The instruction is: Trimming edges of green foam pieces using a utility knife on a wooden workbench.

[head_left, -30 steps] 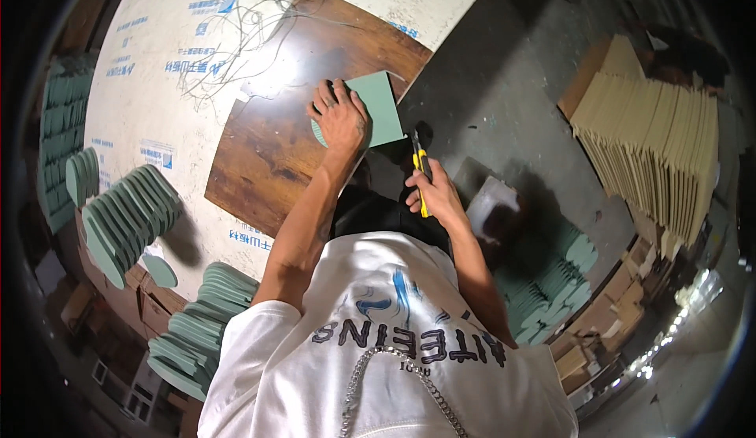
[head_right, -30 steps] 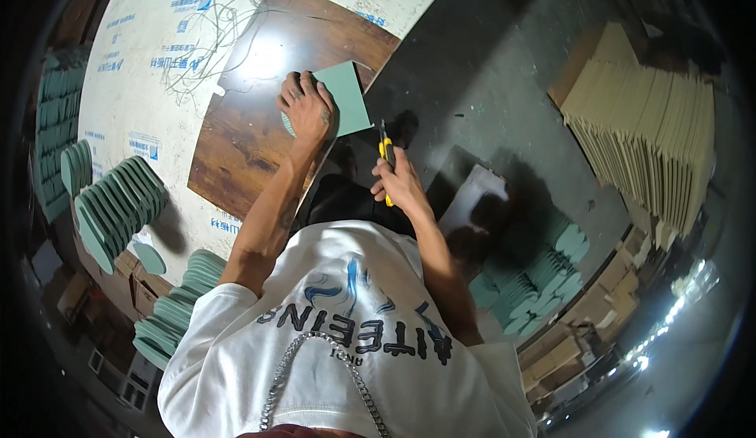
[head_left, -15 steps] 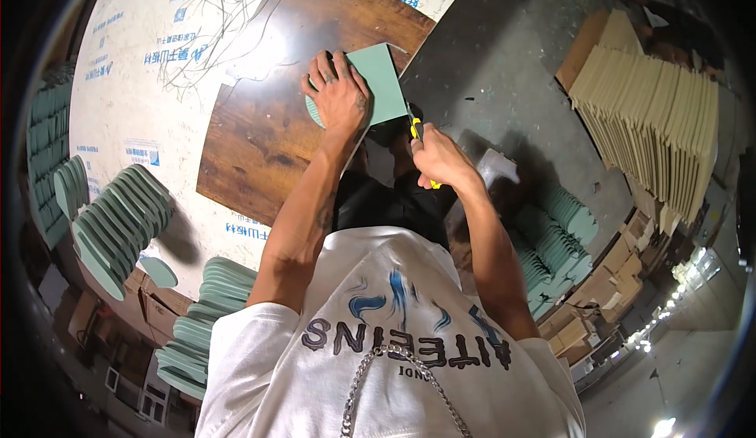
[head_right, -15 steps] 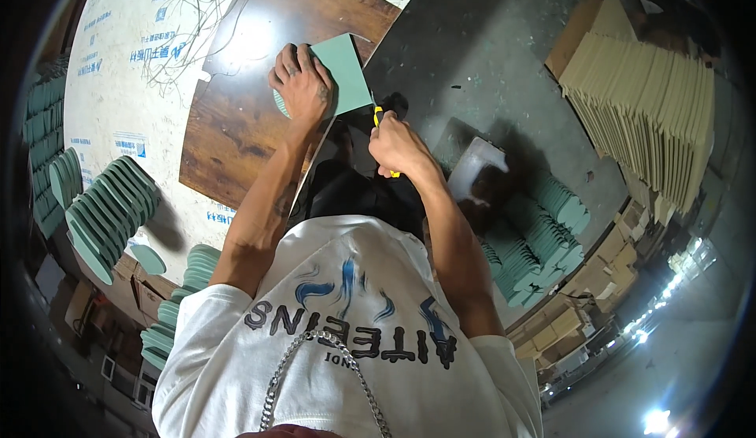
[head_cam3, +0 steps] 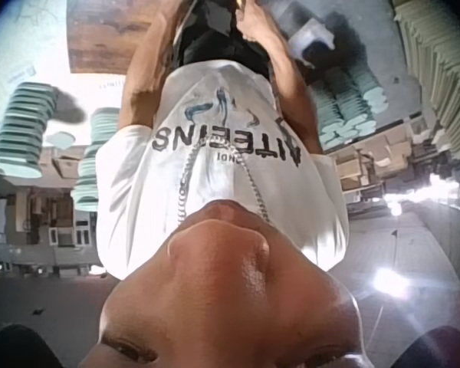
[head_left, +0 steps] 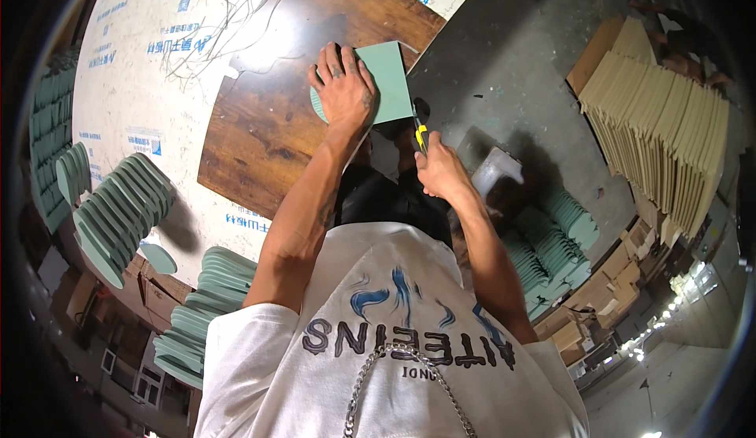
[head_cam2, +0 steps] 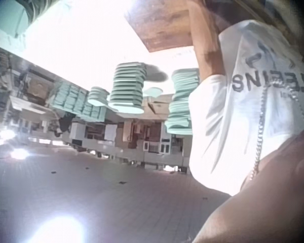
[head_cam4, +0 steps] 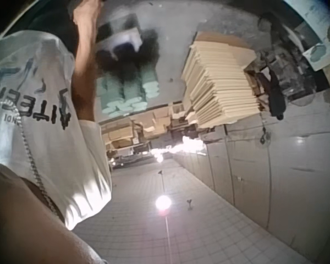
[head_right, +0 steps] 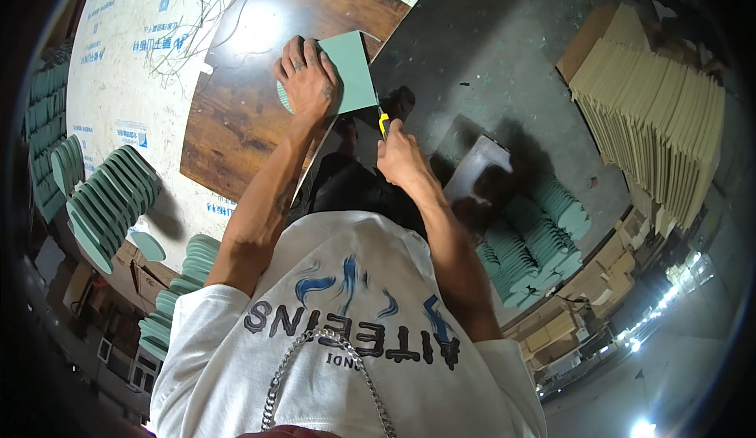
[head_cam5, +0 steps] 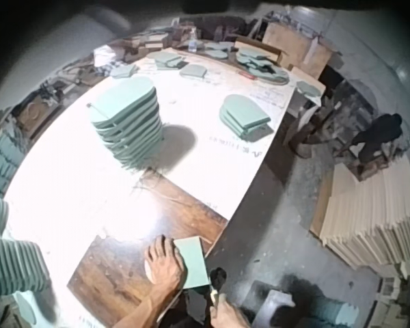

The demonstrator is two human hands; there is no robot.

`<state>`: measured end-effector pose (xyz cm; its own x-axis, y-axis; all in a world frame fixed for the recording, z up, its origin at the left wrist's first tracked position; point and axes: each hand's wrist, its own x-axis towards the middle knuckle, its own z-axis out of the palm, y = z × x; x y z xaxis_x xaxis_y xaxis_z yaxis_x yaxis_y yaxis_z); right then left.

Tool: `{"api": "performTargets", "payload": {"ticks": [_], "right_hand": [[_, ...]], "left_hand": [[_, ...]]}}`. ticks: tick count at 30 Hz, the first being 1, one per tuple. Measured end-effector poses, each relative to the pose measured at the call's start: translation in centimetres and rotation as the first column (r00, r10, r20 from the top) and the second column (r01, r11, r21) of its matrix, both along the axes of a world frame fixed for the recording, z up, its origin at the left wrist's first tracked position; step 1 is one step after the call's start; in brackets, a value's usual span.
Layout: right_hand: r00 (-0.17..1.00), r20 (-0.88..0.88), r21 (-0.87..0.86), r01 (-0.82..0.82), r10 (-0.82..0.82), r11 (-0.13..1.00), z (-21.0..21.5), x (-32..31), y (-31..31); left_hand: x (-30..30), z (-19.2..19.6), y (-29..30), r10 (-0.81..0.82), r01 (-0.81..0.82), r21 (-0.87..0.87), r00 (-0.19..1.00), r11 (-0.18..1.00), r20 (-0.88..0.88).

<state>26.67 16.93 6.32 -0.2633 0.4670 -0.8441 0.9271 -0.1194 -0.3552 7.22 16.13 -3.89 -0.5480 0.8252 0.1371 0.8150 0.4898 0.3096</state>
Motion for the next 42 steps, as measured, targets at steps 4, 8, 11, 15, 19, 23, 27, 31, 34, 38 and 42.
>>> {"api": "performTargets", "payload": {"ticks": [4, 8, 11, 15, 19, 23, 27, 31, 34, 38, 42], "right_hand": [[0.997, -0.044, 0.152, -0.056, 0.063, 0.987, -1.4, 0.5, -1.1], [0.995, -0.063, 0.268, -0.057, 0.077, 0.962, -1.9, 0.4, -2.1], [0.998, -0.060, 0.228, -0.008, 0.022, 0.974, -2.0, 0.0, -2.1], [0.998, -0.065, 0.280, -0.003, 0.022, 0.960, -2.5, -0.2, -2.5], [0.997, -0.072, 0.296, 0.000, 0.023, 0.955, -1.6, -0.5, -2.3], [0.993, -0.118, 0.349, 0.016, 0.027, 0.937, -2.9, 0.0, -2.6], [0.991, -0.135, 0.294, 0.055, -0.015, 0.954, -3.0, -0.3, -2.2], [1.000, 0.005, 0.122, 0.002, -0.003, 0.992, -6.8, -0.3, -2.9], [0.996, 0.047, 0.077, 0.078, -0.082, 0.994, -13.2, 3.1, -9.4], [0.933, -0.091, 0.282, 0.359, -0.348, 0.889, -12.7, 4.4, -11.1], [0.345, -0.524, -0.235, 0.820, -0.778, 0.522, -9.2, 0.8, -6.9]], "left_hand": [[0.0, 0.1, 0.0, -0.015, 0.015, -0.002, 0.996, 1.000, 0.090], [0.0, -0.1, 0.0, -0.021, 0.020, 0.028, 1.000, 0.999, 0.012], [0.0, -0.2, 0.2, -0.033, 0.034, 0.036, 0.999, 0.999, -0.013], [-0.3, -0.7, 0.1, -0.048, 0.050, 0.042, 0.997, 0.998, -0.056], [-0.4, -0.7, -0.2, -0.042, 0.042, 0.041, 0.999, 0.998, -0.008], [-0.2, -0.6, 0.1, -0.059, 0.058, 0.023, 0.998, 0.998, 0.027], [-0.3, -0.4, 0.0, -0.065, 0.065, 0.043, 0.998, 0.997, -0.006], [-0.3, -0.2, -0.2, -0.034, 0.034, -0.005, 0.999, 0.999, 0.003], [-0.2, -1.8, -0.3, -0.077, 0.079, 0.040, 0.996, 0.996, -0.042], [-0.5, -0.8, -0.4, -0.070, 0.071, 0.041, 0.997, 0.997, -0.026], [-0.6, -0.5, -0.3, -0.046, 0.047, 0.026, 0.999, 0.999, -0.020]]}}
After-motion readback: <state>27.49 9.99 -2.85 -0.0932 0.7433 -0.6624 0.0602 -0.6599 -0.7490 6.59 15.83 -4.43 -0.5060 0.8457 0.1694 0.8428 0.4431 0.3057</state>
